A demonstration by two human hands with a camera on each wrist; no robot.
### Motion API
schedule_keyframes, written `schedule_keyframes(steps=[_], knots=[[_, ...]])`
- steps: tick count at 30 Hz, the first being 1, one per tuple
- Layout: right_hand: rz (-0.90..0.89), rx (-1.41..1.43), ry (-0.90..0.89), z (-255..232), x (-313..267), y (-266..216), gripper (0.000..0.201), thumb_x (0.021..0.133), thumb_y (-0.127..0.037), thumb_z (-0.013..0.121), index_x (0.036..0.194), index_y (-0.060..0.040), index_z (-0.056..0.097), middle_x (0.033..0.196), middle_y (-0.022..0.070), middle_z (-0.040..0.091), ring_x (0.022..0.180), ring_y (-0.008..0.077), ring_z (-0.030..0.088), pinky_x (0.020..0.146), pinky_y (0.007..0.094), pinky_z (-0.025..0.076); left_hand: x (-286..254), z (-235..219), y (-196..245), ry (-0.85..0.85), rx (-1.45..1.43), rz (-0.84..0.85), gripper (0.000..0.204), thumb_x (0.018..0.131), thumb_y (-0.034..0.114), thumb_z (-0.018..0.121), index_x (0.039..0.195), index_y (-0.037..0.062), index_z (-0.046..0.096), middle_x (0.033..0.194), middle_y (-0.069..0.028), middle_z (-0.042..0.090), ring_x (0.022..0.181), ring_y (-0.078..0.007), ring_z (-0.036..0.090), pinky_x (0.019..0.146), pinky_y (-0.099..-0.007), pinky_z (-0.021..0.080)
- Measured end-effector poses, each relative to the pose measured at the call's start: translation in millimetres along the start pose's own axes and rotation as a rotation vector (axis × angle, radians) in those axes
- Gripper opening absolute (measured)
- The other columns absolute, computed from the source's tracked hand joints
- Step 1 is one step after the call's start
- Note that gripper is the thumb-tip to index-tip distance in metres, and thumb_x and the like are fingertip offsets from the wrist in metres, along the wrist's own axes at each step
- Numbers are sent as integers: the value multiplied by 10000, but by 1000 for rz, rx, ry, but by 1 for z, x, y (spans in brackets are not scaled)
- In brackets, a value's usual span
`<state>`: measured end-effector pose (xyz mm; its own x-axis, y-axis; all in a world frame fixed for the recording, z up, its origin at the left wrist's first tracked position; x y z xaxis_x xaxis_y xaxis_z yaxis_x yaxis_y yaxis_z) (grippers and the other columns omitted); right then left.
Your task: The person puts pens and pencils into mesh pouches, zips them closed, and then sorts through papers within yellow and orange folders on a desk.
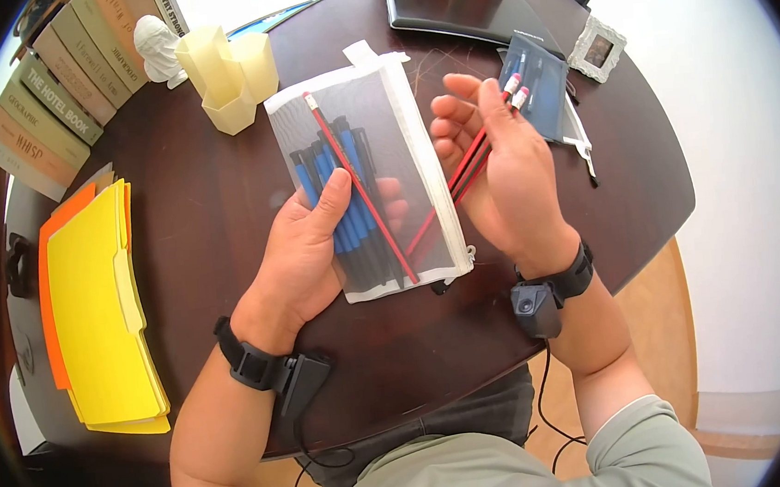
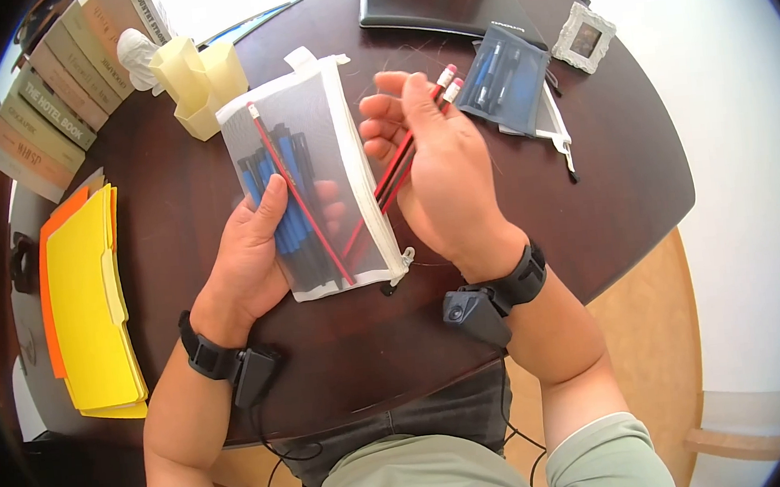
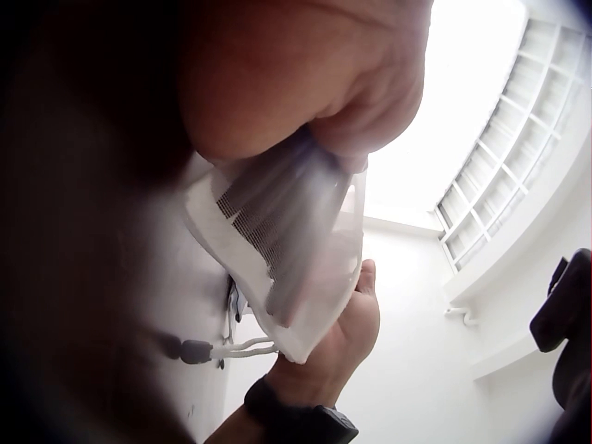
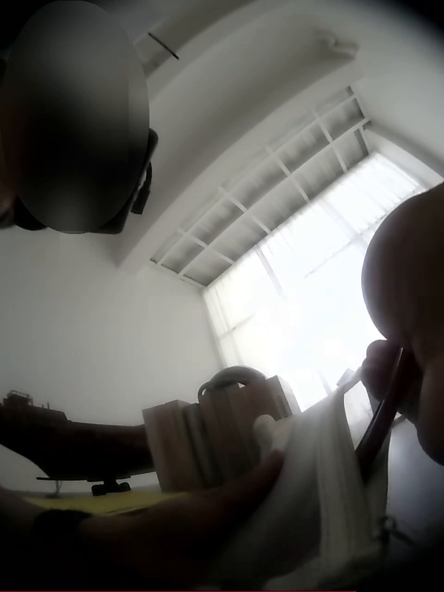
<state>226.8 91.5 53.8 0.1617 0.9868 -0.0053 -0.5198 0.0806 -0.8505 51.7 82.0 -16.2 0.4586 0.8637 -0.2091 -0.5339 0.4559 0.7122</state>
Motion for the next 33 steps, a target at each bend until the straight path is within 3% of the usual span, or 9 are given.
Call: schedule_keyframes(steps=[3,7,16,24,27,31,33], knots=[[-72,-252,-89,3,0,4,427,1114,-396,502,1291,-24,614,1042,27,614,889,123,579,822,269,515,0,0,1,17,-3,4,427,1057,386,600,1291,28,600,1187,-122,715,1024,-238,721,909,-429,623],[-239,-648,-100,14,-8,-10,453,1103,-369,548,1370,-4,581,872,-38,580,803,52,559,743,215,474,1,0,1,14,-27,14,419,1064,384,586,1291,31,597,1188,-118,711,1031,-238,718,914,-431,621],[-303,-599,-108,17,-14,-13,541,1021,-285,707,1421,20,509,896,14,690,795,69,626,724,247,509,1,0,3,13,-79,42,409,1078,377,558,1298,34,597,1194,-115,707,1058,-240,710,939,-431,611],[-343,-676,-128,15,-11,-6,387,1031,-248,686,1313,4,610,797,-3,690,727,45,598,646,233,470,2,0,0,-39,-85,28,374,1092,355,539,1297,49,603,1197,-105,711,1076,-229,706,945,-425,604],[-258,-655,-120,15,-11,-6,361,1072,-224,618,1355,-5,569,835,41,720,769,76,672,651,228,513,1,4,2,-65,-98,42,390,1082,364,557,1298,42,602,1199,-104,710,1073,-229,705,937,-432,606],[-247,-430,-45,11,-9,-7,383,1054,-212,645,1358,3,553,751,31,694,602,59,592,548,231,435,0,0,2,-29,-77,38,438,1083,395,540,1309,25,604,1217,-109,704,1094,-234,699,967,-424,598],[-244,-492,-44,11,-7,-7,405,1048,-206,654,1376,-5,526,739,41,699,573,60,591,512,235,421,-1,1,4,-30,-87,47,432,1079,390,549,1310,29,605,1226,-104,702,1104,-234,697,969,-424,596]])
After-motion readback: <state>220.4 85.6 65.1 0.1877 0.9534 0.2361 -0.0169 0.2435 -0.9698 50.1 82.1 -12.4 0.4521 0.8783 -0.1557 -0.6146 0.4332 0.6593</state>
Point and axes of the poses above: each hand's wrist, its own x-axis towards the middle knuckle, its own z-axis out of the palm, y = z × x, the point moved 9 cm from there along x, towards the middle knuckle
